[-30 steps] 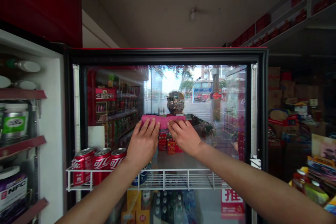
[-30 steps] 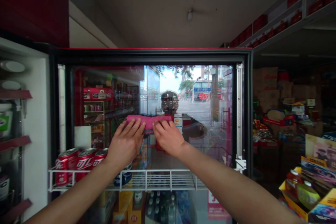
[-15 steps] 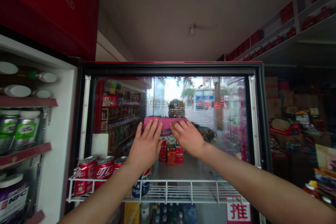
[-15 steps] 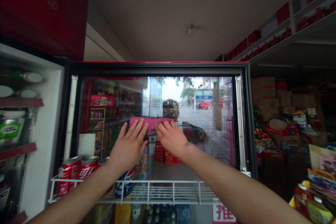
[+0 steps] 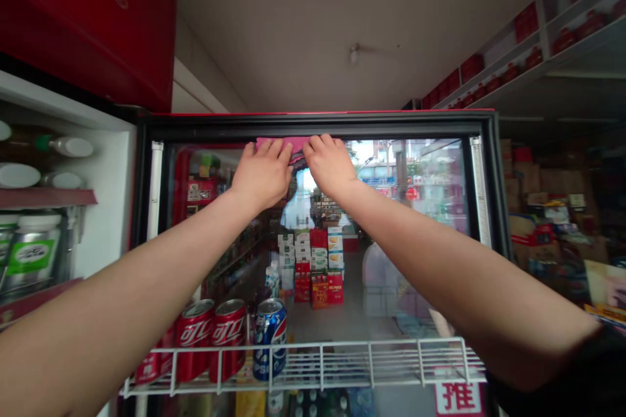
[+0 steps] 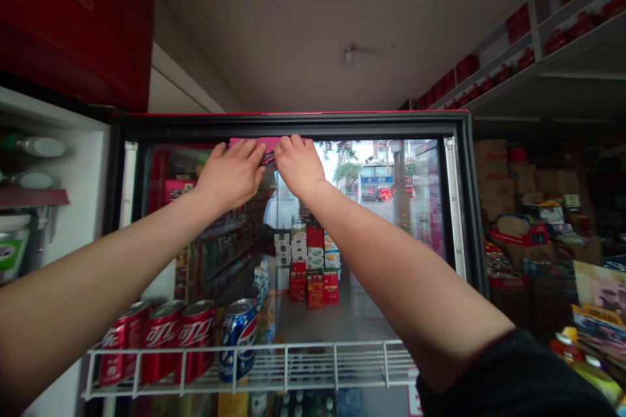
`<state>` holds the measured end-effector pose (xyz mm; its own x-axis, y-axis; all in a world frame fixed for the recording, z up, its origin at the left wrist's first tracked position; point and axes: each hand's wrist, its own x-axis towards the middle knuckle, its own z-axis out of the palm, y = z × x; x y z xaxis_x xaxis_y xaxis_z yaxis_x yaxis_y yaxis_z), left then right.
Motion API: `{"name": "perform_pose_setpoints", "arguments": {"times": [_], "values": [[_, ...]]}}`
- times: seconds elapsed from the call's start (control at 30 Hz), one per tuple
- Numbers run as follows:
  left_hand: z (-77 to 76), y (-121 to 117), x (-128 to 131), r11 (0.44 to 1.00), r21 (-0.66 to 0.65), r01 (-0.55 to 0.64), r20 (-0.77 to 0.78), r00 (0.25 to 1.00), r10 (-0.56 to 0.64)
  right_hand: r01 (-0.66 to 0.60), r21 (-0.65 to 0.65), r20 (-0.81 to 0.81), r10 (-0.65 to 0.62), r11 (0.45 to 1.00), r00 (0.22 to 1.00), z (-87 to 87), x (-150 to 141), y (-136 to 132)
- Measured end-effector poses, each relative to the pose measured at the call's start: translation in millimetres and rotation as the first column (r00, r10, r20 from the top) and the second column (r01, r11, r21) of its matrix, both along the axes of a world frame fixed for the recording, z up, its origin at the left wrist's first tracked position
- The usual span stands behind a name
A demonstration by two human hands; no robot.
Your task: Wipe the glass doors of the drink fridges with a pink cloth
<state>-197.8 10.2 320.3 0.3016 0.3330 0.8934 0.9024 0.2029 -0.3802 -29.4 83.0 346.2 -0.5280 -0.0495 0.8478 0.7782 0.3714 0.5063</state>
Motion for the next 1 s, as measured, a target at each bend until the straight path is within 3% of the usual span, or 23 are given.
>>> {"name": "perform_pose_setpoints", "arguments": {"times": [0.07, 0.17, 0.47, 0.7, 1.0], "values": [[1.6, 0.1, -3.3, 1.0, -0.001, 0.028, 0.004, 1.0, -0.028, -0.034, -0.016, -0.088, 0.032, 0.999, 0.996, 0.3, -12.1, -0.8], [-9.8, 1.0, -8.3, 0.998, 0.007, 0.061, 0.027, 0.998, -0.061, -0.052, -0.014, -0.135, 0.049, 0.999, 0.99, -14.4, -24.6, 1.1], [-72.9, -7.6, -31.9, 0.989, -0.095, 0.114, 0.099, 0.99, -0.105, -0.092, -0.039, -0.088, 0.089, 0.995, 0.992, -87.5, -34.9, 11.7], [-119.1, -28.7, -45.2, 0.971, -0.232, 0.062, 0.092, 0.995, -0.041, -0.146, -0.126, -0.035, 0.143, 0.981, 0.989, -143.8, -41.9, 7.7], [-172.3, -33.7, -67.0, 0.968, -0.25, 0.039, 0.093, 0.996, -0.016, -0.102, -0.21, 0.08, 0.121, 0.972, 0.989, -184.7, -46.8, -7.9]]}}
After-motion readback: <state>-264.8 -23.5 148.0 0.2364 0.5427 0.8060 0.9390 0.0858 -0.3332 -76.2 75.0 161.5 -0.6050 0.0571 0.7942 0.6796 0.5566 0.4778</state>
